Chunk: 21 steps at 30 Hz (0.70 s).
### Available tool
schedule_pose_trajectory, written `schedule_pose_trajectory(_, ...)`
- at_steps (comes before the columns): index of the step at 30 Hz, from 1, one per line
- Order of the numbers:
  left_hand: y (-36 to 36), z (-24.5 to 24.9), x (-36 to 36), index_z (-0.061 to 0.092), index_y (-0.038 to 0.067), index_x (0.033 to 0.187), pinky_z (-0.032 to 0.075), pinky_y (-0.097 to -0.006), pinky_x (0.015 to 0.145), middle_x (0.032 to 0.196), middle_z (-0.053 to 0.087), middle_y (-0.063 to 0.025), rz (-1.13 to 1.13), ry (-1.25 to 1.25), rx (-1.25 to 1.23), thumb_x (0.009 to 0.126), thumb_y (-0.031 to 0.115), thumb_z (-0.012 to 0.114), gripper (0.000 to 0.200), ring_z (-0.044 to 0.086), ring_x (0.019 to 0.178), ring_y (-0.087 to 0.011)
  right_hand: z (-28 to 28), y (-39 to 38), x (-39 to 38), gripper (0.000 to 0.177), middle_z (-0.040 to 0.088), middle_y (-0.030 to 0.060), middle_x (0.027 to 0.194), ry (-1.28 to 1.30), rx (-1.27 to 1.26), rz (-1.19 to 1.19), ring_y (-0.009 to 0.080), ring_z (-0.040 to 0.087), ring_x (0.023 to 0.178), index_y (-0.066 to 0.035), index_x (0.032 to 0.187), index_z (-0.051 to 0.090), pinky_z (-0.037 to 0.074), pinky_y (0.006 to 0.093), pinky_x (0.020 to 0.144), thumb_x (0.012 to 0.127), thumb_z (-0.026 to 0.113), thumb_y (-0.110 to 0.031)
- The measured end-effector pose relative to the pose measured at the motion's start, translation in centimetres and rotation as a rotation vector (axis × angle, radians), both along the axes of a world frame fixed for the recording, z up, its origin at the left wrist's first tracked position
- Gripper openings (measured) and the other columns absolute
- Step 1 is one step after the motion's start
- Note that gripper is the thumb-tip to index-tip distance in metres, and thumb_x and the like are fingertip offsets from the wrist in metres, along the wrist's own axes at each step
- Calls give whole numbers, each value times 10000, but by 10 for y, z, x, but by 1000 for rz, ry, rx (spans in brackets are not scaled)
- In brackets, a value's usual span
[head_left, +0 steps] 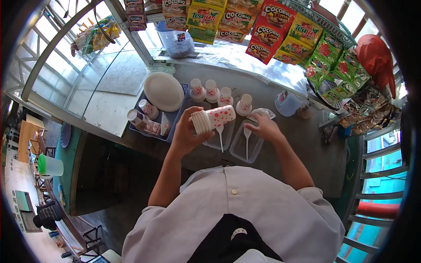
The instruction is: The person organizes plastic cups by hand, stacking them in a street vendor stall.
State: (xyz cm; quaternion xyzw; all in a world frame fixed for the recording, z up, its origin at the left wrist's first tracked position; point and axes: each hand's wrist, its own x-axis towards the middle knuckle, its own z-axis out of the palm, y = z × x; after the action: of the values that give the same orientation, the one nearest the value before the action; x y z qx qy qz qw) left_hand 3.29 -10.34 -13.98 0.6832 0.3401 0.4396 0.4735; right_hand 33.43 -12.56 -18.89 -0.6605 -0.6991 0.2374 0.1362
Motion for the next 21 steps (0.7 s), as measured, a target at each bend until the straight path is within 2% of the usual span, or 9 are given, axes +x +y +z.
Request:
schedule_pose_trajectory(1, 0, -3, -3, 432, 90, 1267, 515, -293, 804, 1028, 618, -98, 22, -12, -17, 683, 132, 841, 715, 637, 919, -159, -7, -7, 1, 585, 566, 204, 1216, -209, 24, -23, 337, 544, 1143, -122, 1292, 534, 468, 428, 912, 827, 655, -456)
schedule_pose_trajectory(4, 3, -8, -8, 424, 87, 1268, 516, -290, 793, 1032, 614, -100, 50, -76, -46, 685, 131, 840, 717, 632, 929, -154, -49, -12, 10, 484, 599, 169, 1175, -308, 85, -94, 348, 590, 1075, -150, 1248, 571, 486, 425, 899, 822, 670, -359)
schedule_pose_trajectory(7, 2, -4, -7, 377, 104, 1294, 499, -315, 862, 1210, 487, -91, -1, -61, -119, 693, 113, 833, 755, 553, 1054, -180, -70, 0, 13, 430, 609, 139, 1160, -177, -104, -237, 337, 594, 1072, -136, 1186, 610, 488, 433, 895, 778, 692, -244)
schedule_pose_trajectory(11, -2, -11, -5, 380, 103, 1291, 499, -309, 851, 1180, 490, -82, -23, -30, -101, 700, 103, 825, 740, 551, 1042, -168, -75, 12, 17, 422, 616, 109, 1155, -93, -113, -219, 343, 608, 1035, -125, 1176, 615, 495, 441, 876, 766, 681, -202)
schedule_pose_trajectory(14, -6, -22, -1, 441, 83, 1261, 524, -298, 782, 1089, 547, -82, -8, -16, -104, 686, 152, 847, 707, 608, 952, -156, -53, 14, 10, 393, 654, 108, 1049, -180, 248, -150, 315, 646, 958, -90, 1153, 621, 514, 424, 844, 791, 677, -232)
schedule_pose_trajectory(16, -9, -24, 3, 442, 82, 1260, 526, -303, 789, 1092, 547, -81, -36, -42, -132, 683, 152, 848, 709, 608, 954, -159, -27, 21, -4, 403, 664, 91, 978, 403, 169, -66, 249, 642, 947, -99, 1175, 597, 524, 369, 825, 837, 679, -302)
schedule_pose_trajectory(17, -12, -26, 5, 443, 80, 1259, 528, -307, 797, 1095, 547, -80, -70, -66, -166, 681, 152, 849, 710, 608, 957, -163, -12, 20, -10, 403, 664, 91, 978, 406, 163, -72, 249, 642, 947, -99, 1175, 597, 524, 369, 825, 837, 679, -302)
schedule_pose_trajectory(19, -16, -27, 11, 446, 79, 1253, 529, -309, 802, 1096, 548, -81, -101, -31, -143, 675, 143, 851, 709, 608, 963, -166, 26, 12, -26, 479, 654, 54, 901, 1067, -417, 66, 162, 638, 838, -105, 1230, 547, 532, 293, 731, 864, 670, -389)
schedule_pose_trajectory(21, -17, -24, 16, 449, 77, 1248, 530, -311, 806, 1097, 549, -82, -133, -3, -104, 669, 134, 853, 708, 608, 969, -169, 49, 7, -30, 498, 648, 35, 891, 1007, -536, 186, 135, 633, 780, -98, 1246, 537, 518, 264, 676, 863, 673, -385)
